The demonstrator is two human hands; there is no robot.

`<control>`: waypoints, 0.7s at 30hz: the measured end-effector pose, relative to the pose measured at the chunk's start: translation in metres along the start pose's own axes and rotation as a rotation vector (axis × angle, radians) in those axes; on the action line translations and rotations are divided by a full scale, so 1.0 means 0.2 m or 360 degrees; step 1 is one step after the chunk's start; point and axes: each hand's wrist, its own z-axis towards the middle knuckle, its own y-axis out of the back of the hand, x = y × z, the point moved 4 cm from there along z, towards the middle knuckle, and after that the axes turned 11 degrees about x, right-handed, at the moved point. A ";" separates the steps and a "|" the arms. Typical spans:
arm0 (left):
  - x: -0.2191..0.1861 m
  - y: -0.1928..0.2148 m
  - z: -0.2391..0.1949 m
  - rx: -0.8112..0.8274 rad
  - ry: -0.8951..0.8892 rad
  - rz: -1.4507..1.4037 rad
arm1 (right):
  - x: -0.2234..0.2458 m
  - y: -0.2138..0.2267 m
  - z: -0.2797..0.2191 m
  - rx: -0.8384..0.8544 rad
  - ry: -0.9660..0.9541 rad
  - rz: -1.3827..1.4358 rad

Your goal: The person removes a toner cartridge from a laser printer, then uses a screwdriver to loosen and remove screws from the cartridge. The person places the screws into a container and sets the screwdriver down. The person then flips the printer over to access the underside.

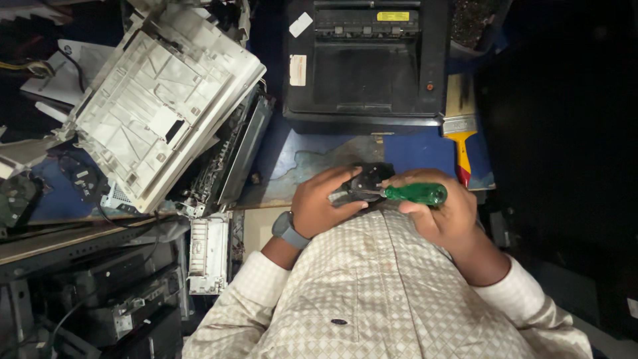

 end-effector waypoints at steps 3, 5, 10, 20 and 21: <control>0.00 0.00 0.01 0.0008 0.0013 -0.0001 | 0.00 0.00 0.00 0.0012 -0.0001 0.0007; 0.00 -0.01 0.01 0.0011 0.0015 -0.0014 | 0.00 0.00 -0.01 0.0028 -0.0012 -0.0016; 0.00 -0.01 0.01 0.0033 0.0031 0.0013 | 0.00 0.00 0.01 0.0048 0.0068 -0.0036; 0.02 -0.01 0.00 0.0010 0.0032 -0.0014 | -0.01 0.01 0.02 0.0048 0.0058 -0.0086; 0.02 -0.01 0.00 0.0010 0.0035 -0.0013 | -0.01 0.01 0.02 0.0052 0.0062 -0.0092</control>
